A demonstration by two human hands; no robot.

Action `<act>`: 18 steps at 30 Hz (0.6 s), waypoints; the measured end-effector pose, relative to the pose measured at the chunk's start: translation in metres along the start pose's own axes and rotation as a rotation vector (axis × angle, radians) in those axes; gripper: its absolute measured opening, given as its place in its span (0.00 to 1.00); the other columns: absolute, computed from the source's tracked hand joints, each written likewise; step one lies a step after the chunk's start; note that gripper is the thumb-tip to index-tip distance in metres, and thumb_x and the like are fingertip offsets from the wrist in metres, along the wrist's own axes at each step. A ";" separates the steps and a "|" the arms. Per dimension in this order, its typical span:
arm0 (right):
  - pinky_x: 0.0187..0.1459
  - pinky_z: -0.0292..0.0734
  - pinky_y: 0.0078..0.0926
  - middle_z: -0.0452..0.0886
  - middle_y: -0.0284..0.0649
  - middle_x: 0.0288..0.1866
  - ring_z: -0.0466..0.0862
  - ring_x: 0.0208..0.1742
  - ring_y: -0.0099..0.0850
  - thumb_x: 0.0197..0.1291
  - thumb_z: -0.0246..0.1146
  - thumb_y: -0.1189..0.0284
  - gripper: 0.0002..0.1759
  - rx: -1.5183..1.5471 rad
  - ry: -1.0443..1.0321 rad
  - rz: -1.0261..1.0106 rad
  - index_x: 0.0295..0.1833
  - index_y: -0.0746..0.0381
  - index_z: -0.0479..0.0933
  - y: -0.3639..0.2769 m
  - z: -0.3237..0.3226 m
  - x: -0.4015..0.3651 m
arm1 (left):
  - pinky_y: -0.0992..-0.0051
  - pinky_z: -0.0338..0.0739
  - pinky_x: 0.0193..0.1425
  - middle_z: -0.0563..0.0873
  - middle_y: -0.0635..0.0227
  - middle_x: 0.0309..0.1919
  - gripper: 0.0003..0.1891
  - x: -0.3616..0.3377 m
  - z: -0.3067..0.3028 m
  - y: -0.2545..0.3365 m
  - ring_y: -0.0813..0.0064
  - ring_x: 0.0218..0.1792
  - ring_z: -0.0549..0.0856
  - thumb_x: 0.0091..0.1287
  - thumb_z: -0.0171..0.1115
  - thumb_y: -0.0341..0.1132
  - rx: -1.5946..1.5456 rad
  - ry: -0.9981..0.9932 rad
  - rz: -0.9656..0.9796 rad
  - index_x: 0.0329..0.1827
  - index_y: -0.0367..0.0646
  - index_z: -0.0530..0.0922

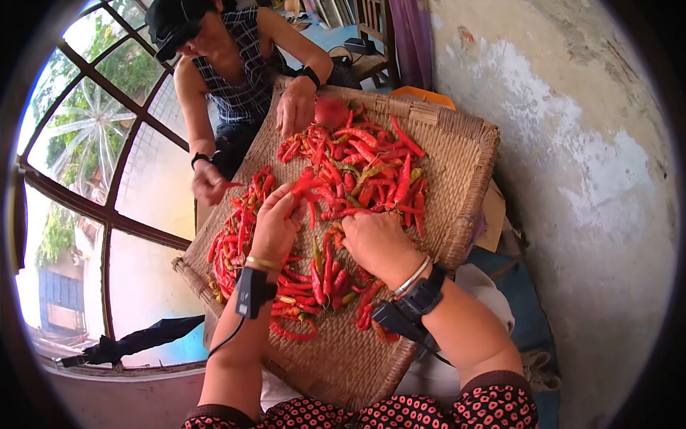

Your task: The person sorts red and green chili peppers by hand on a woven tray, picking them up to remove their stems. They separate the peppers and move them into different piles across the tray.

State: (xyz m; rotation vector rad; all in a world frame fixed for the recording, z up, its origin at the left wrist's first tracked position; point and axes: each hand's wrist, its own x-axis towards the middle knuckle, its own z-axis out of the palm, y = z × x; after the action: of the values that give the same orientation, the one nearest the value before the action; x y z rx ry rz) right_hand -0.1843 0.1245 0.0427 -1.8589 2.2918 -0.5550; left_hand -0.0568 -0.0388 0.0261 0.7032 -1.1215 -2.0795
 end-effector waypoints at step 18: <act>0.35 0.76 0.35 0.80 0.41 0.29 0.81 0.31 0.39 0.52 0.63 0.71 0.11 0.432 0.348 0.168 0.43 0.57 0.79 0.016 -0.003 0.029 | 0.84 0.79 0.37 0.83 0.73 0.33 0.09 -0.047 -0.029 0.017 0.84 0.32 0.82 0.65 0.59 0.27 0.281 -0.162 -0.252 0.48 0.42 0.77</act>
State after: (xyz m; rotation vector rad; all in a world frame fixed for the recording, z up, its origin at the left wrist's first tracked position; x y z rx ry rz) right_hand -0.2070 0.1001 0.0434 -1.4403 2.2501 -1.3115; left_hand -0.0014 -0.0252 0.0334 0.8590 -1.5037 -2.2434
